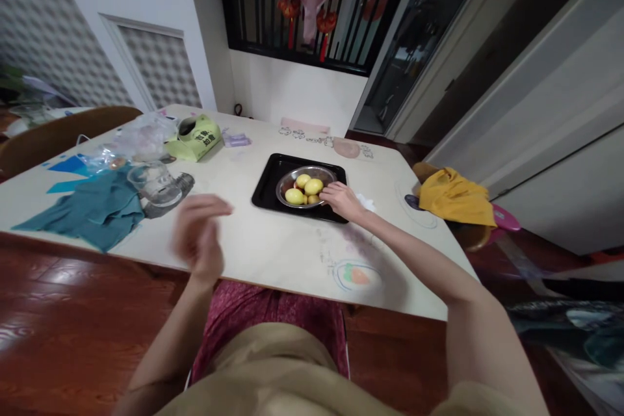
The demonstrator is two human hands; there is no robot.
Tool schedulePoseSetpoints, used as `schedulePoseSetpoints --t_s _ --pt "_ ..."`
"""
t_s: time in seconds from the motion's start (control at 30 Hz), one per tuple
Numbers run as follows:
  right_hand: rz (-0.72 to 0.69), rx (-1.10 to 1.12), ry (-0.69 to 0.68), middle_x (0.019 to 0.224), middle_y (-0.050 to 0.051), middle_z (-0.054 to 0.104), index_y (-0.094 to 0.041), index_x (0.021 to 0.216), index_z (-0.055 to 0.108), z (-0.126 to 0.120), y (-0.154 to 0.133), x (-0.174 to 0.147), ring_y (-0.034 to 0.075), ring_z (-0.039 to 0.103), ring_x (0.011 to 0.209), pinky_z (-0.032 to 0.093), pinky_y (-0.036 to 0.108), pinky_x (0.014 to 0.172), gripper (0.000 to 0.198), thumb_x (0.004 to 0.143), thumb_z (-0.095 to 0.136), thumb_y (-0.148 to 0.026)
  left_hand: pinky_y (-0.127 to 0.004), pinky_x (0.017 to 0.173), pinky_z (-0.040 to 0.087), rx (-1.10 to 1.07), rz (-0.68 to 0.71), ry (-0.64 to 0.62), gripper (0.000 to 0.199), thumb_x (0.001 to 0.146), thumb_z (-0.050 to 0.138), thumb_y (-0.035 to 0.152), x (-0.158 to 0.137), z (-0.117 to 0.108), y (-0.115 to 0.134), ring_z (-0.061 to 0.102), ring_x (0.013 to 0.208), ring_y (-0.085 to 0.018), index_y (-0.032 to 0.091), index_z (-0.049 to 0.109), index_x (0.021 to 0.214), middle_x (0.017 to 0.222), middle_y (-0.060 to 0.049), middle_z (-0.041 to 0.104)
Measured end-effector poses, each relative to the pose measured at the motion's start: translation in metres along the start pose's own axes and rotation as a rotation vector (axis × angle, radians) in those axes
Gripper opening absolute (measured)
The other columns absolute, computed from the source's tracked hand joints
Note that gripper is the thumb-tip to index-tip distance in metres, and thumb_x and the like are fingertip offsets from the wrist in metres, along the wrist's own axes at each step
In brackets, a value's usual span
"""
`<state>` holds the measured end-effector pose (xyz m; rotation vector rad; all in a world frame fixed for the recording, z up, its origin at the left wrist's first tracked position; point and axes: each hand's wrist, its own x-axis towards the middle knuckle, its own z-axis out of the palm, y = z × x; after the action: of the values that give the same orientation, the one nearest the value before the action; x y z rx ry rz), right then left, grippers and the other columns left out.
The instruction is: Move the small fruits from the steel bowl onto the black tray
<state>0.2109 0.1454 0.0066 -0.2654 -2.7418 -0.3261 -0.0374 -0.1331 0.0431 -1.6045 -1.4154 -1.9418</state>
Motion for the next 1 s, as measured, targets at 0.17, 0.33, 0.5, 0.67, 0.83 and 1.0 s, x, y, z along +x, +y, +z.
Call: schedulePoseSetpoints --t_s 0.17,0.33,0.5,0.67,0.83,1.0 --pt "-0.072 -0.016 -0.069 0.085 0.007 0.073 -0.022 0.087 0.071 -0.011 0.016 0.012 0.023 0.064 0.088 0.048 0.036 0.090 0.022 0.099 0.054 -0.014 -0.045 0.110 0.052 0.119 -0.052 -0.366 0.027 0.106 0.052 0.025 -0.024 0.047 -0.060 0.062 0.124 -0.025 0.022 0.065 0.130 0.128 -0.012 0.067" --pt "-0.140 0.008 -0.174 0.092 0.007 0.077 -0.023 0.089 0.073 -0.026 0.035 0.028 0.023 0.067 0.096 0.050 0.038 0.096 0.024 0.101 0.054 -0.017 -0.054 0.122 0.042 0.218 -0.211 -0.570 0.046 0.109 0.045 0.034 -0.058 0.055 -0.099 0.048 0.149 -0.031 0.023 0.047 0.154 0.157 -0.016 0.052" --pt "-0.236 -0.005 -0.290 0.097 0.008 0.077 -0.022 0.089 0.073 -0.039 0.052 0.050 0.024 0.067 0.099 0.051 0.039 0.095 0.029 0.104 0.049 -0.018 -0.057 0.129 0.034 0.259 -0.189 -0.703 0.058 0.111 0.041 0.042 -0.067 0.052 -0.102 0.031 0.162 -0.032 0.024 0.033 0.165 0.171 -0.016 0.036" --pt "-0.298 -0.016 -0.363 0.096 0.008 0.075 -0.022 0.087 0.073 -0.049 0.054 0.072 0.023 0.067 0.096 0.051 0.040 0.095 0.034 0.106 0.045 -0.016 -0.061 0.134 0.021 0.284 -0.130 -0.803 0.063 0.111 0.038 0.049 -0.072 0.055 -0.105 0.022 0.166 -0.031 0.024 0.026 0.169 0.175 -0.015 0.030" --pt "-0.343 -0.049 -0.389 0.092 0.008 0.075 -0.021 0.085 0.073 -0.054 0.054 0.088 0.022 0.067 0.094 0.051 0.038 0.092 0.032 0.105 0.049 -0.015 -0.065 0.134 0.017 0.301 -0.095 -0.856 0.066 0.111 0.037 0.053 -0.075 0.056 -0.108 0.018 0.167 -0.032 0.025 0.024 0.170 0.176 -0.016 0.027" --pt "-0.324 -0.073 -0.435 0.089 0.007 0.074 -0.021 0.083 0.075 -0.058 0.058 0.095 0.022 0.068 0.091 0.051 0.035 0.082 0.032 0.104 0.052 -0.015 -0.064 0.132 0.023 0.336 -0.074 -0.852 0.065 0.111 0.038 0.052 -0.076 0.056 -0.110 0.018 0.167 -0.032 0.026 0.026 0.170 0.177 -0.017 0.023"
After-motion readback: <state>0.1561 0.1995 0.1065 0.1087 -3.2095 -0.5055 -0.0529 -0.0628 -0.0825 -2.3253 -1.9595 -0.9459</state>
